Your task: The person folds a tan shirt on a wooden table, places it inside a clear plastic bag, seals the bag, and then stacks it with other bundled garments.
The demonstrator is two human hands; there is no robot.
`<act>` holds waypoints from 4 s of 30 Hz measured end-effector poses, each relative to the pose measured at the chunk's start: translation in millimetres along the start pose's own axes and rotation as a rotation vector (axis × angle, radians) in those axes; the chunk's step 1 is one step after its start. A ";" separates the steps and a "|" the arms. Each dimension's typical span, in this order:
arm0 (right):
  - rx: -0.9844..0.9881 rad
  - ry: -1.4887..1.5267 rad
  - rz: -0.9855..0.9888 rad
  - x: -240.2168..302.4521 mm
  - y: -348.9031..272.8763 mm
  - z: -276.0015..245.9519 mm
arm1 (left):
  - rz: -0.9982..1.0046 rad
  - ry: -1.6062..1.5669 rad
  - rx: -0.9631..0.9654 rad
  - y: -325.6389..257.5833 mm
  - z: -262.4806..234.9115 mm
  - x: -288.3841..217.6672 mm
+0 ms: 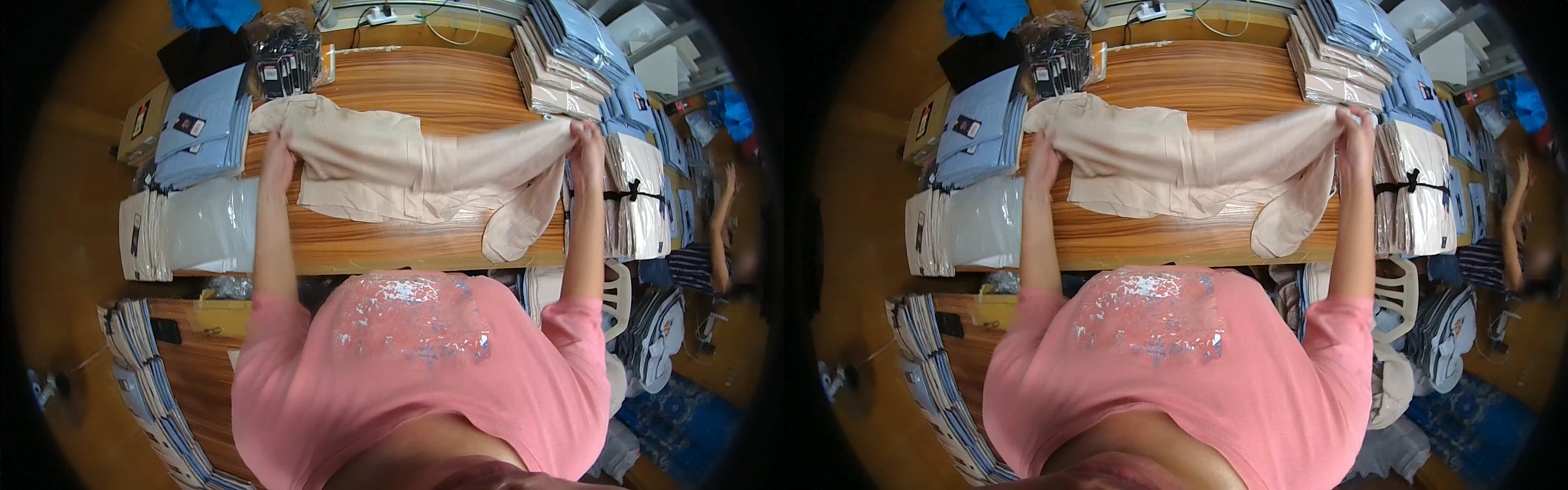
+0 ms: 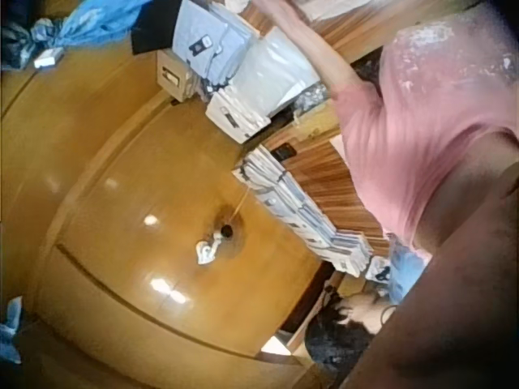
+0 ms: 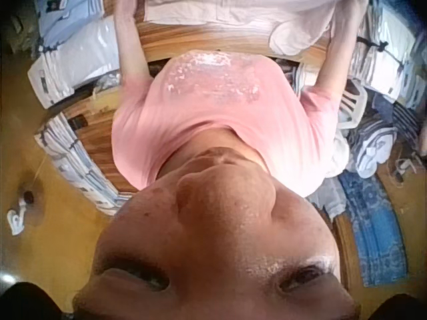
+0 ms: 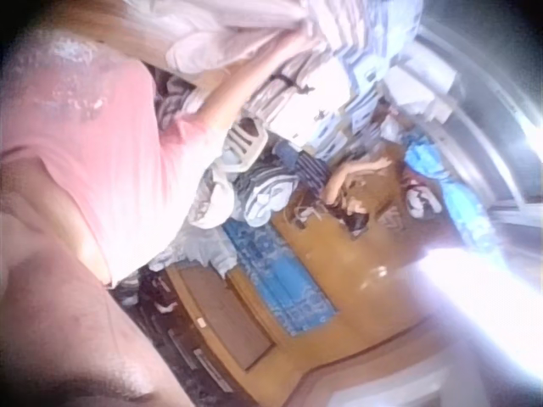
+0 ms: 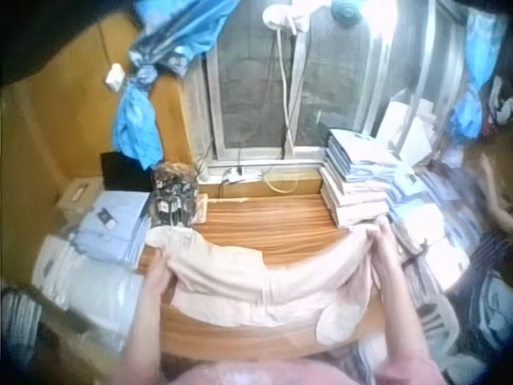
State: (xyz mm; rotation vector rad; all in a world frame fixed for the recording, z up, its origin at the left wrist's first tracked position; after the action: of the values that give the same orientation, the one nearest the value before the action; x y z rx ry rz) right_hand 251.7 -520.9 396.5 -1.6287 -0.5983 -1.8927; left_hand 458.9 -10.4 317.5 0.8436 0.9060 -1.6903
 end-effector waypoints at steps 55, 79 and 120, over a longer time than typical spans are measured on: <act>0.936 -0.975 -0.277 -194.2 -21.8 199.0 | 0.294 1.288 0.420 34.6 127.5 145.5; 0.808 -0.939 -0.409 -185.5 -13.5 189.8 | 0.454 1.321 0.297 28.5 121.7 139.4; 0.233 -0.680 -0.484 234.1 -150.1 25.0 | 0.636 0.007 0.570 125.2 209.4 -141.0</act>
State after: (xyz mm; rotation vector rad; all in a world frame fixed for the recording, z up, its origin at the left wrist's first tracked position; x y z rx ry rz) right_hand 145.8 -423.4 635.8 -2.0883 -1.5452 -1.4374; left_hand 591.7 -158.9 516.8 1.3447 0.0983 -1.3701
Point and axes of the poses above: each hand's wrist, its own y-axis towards the middle knuckle, its own z-axis out of the palm, x = y × z, the point moved 4 cm from there along y, towards the middle knuckle, and after that the axes turned 5 degrees about -y, right-handed, at the moved point
